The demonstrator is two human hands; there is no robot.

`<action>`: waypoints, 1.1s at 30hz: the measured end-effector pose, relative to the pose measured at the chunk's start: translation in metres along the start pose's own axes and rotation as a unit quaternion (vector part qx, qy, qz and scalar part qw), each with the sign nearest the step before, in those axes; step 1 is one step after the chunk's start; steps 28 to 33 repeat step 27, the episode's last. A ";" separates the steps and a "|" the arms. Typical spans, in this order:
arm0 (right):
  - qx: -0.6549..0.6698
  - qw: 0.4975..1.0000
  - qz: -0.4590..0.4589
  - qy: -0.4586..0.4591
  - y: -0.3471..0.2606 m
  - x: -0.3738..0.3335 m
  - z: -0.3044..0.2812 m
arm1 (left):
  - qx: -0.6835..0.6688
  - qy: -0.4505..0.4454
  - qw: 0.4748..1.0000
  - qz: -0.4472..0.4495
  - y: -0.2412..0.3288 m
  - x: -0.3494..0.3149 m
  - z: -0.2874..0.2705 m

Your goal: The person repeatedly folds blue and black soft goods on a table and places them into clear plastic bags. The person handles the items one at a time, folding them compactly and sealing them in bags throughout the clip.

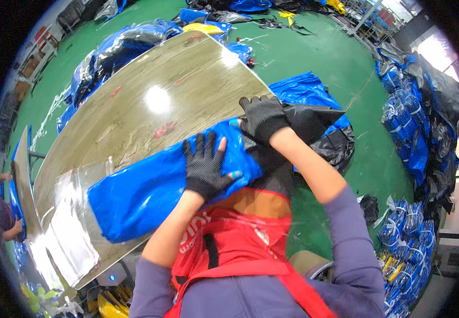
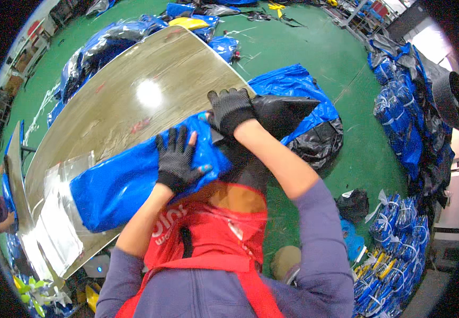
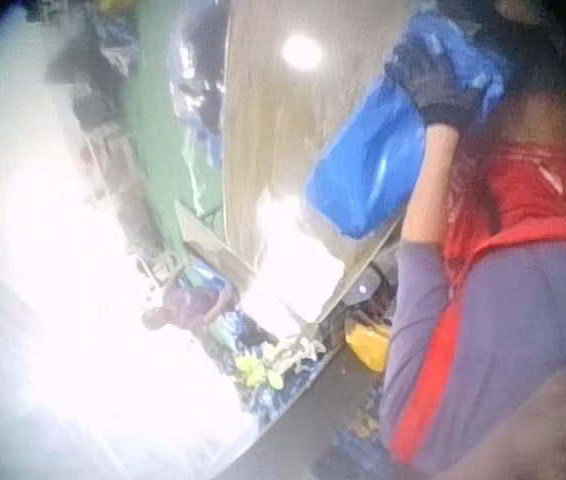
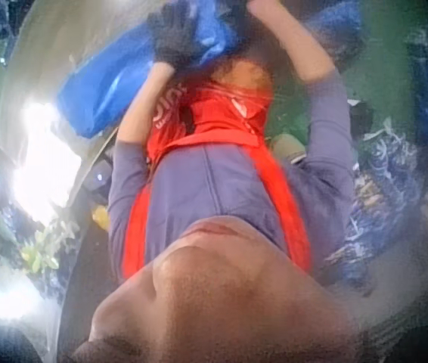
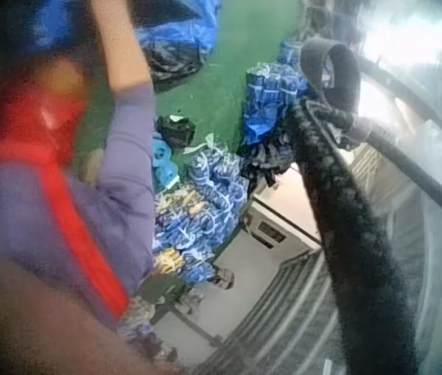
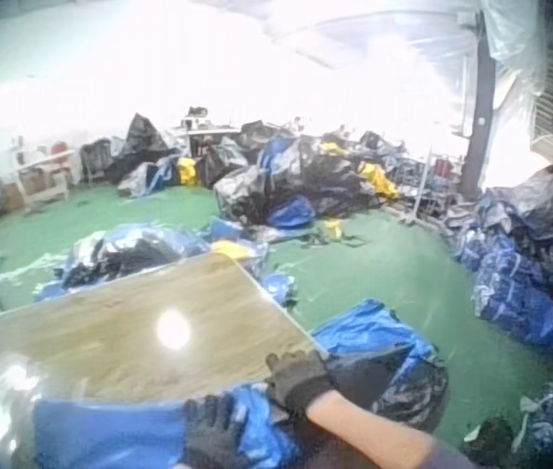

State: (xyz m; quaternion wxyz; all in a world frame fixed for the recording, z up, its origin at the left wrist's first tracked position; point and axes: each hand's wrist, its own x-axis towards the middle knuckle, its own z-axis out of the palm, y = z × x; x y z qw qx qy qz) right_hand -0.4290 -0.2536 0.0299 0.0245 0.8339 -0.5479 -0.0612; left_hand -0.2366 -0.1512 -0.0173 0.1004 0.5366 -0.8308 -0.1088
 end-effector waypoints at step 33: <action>0.587 0.785 0.079 0.182 -0.025 -0.109 0.024 | 0.066 -0.044 0.990 0.113 0.029 0.041 0.047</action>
